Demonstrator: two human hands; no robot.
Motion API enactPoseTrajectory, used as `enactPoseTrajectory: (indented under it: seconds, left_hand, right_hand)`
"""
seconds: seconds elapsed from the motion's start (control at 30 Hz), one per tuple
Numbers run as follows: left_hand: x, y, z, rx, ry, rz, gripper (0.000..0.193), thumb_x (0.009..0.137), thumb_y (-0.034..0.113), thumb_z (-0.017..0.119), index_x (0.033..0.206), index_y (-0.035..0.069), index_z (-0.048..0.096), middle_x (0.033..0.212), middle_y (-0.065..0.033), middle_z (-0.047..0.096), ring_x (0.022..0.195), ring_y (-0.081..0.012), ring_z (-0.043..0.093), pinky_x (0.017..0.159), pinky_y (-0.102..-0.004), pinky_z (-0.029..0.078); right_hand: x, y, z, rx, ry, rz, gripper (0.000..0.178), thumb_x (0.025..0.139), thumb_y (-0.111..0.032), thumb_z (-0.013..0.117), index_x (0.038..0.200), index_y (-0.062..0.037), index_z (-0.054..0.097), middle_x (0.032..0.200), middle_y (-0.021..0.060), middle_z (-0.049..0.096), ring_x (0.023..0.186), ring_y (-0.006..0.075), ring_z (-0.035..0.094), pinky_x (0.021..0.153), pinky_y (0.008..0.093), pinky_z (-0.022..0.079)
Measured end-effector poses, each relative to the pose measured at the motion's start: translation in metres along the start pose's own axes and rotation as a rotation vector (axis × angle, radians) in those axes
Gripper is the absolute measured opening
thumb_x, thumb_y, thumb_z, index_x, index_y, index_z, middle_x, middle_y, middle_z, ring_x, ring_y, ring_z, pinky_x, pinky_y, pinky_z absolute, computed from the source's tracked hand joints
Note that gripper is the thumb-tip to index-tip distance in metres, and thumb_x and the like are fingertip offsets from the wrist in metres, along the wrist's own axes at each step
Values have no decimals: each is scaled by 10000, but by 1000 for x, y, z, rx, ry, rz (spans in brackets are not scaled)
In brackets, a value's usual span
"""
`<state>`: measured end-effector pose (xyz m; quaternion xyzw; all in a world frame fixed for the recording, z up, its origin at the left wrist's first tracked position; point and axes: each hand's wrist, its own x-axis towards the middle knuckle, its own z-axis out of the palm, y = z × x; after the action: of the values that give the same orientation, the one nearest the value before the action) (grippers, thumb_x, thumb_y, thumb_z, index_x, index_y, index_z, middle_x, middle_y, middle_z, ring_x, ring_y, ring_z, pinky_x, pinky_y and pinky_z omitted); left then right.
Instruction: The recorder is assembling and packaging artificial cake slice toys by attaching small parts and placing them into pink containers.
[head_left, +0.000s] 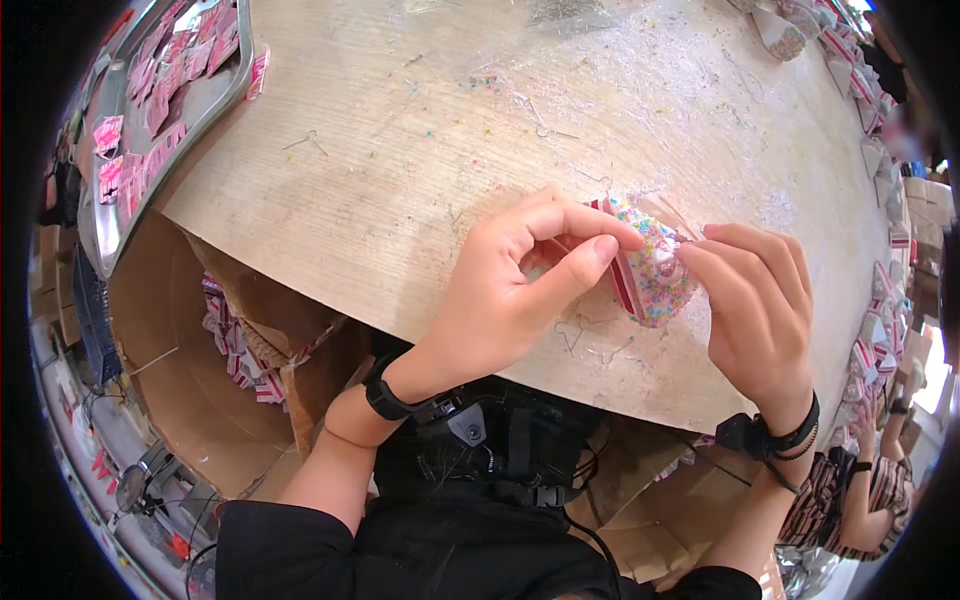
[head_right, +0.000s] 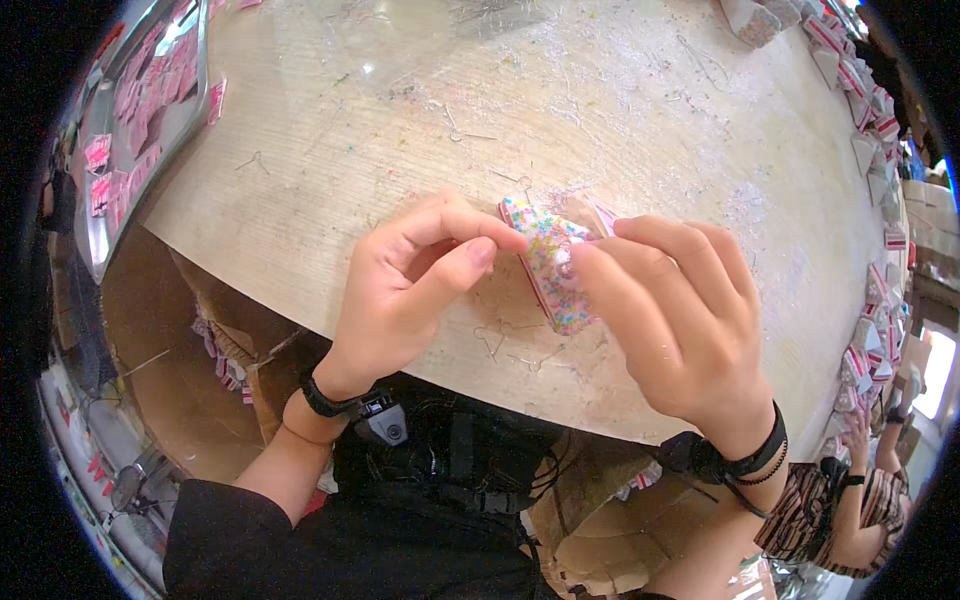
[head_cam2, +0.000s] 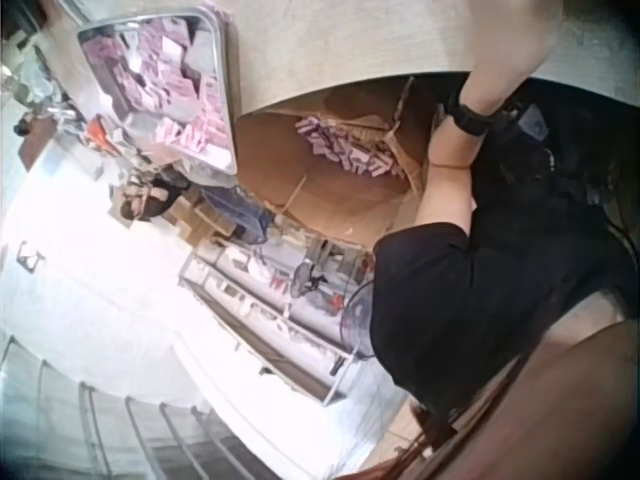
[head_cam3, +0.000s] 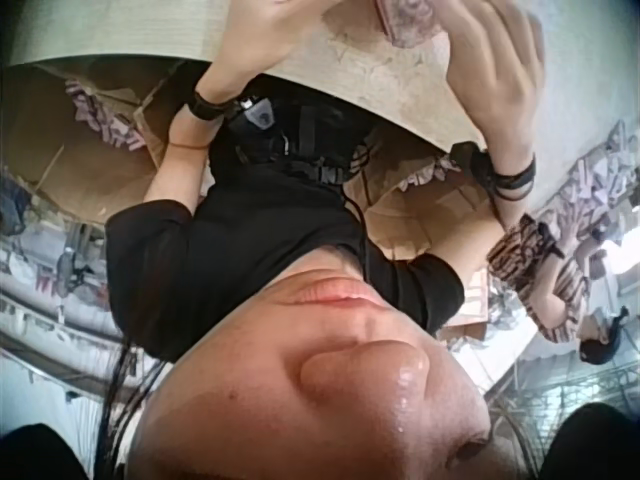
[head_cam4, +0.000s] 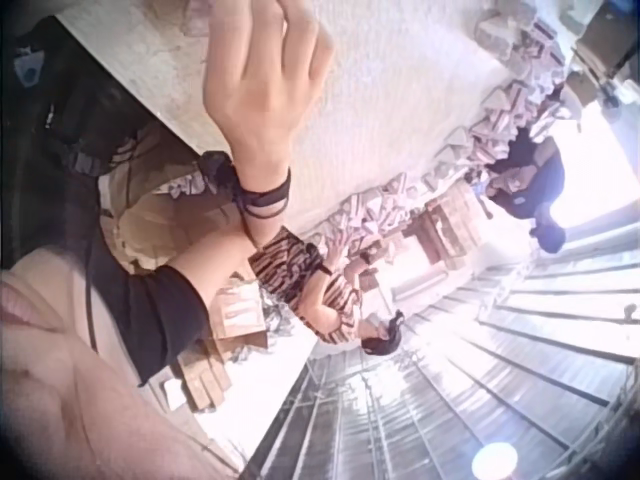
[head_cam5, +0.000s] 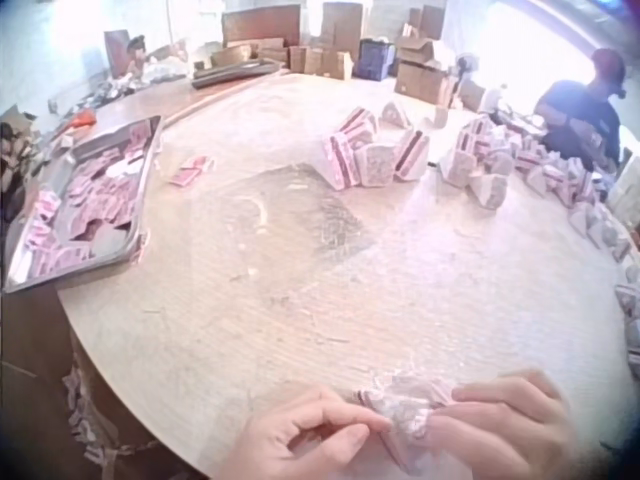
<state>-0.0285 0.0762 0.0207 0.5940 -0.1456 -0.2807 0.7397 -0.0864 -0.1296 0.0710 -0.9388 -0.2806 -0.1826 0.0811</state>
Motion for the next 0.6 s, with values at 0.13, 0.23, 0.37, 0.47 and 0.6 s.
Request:
enactPoseTrajectory:
  seconds: [0.13, 0.23, 0.37, 0.47, 0.6]
  left_hand:
    - [-1, -6, -2, -109, -6, -41, 169, 908, 53, 551, 997, -11, 680, 948, -31, 625, 825, -73, 528, 779, -228, 419]
    - [-1, -7, 0, -169, -4, -45, 161, 900, 37, 571, 1016, -7, 673, 962, -37, 634, 866, -84, 548, 814, -241, 429]
    - [-1, -8, -1, -129, -20, -58, 148, 879, 34, 618, 1011, 0, 675, 975, -30, 625, 926, -87, 559, 855, -251, 432]
    - [-2, -6, -1, 210, -54, 1, 316, 816, 127, 725, 1096, 10, 635, 1093, -72, 586, 1050, -159, 547, 921, -307, 428]
    - [3, -10, 4, 746, -23, 527, 707, 684, 252, 839, 1272, 40, 509, 1230, -146, 485, 1143, -287, 481, 958, -380, 407]
  right_hand:
    - [-4, -2, 8, 210, 93, 174, 289, 593, 13, 693, 876, -24, 643, 780, 81, 625, 793, 258, 629, 661, 347, 483]
    - [-3, -4, 6, 270, 89, 210, 279, 582, 20, 709, 849, -25, 640, 802, 77, 625, 782, 259, 624, 657, 341, 481]
    - [-6, -3, 5, 200, 47, 141, 281, 571, -4, 706, 846, -26, 651, 835, 75, 629, 791, 253, 620, 656, 338, 480]
    - [-5, -5, 2, 86, 39, 69, 281, 569, -58, 693, 846, -23, 660, 867, 75, 632, 807, 243, 615, 651, 343, 478]
    - [8, -21, -18, 14, -10, 40, 269, 640, -101, 671, 901, -32, 677, 912, 64, 644, 820, 243, 612, 678, 362, 490]
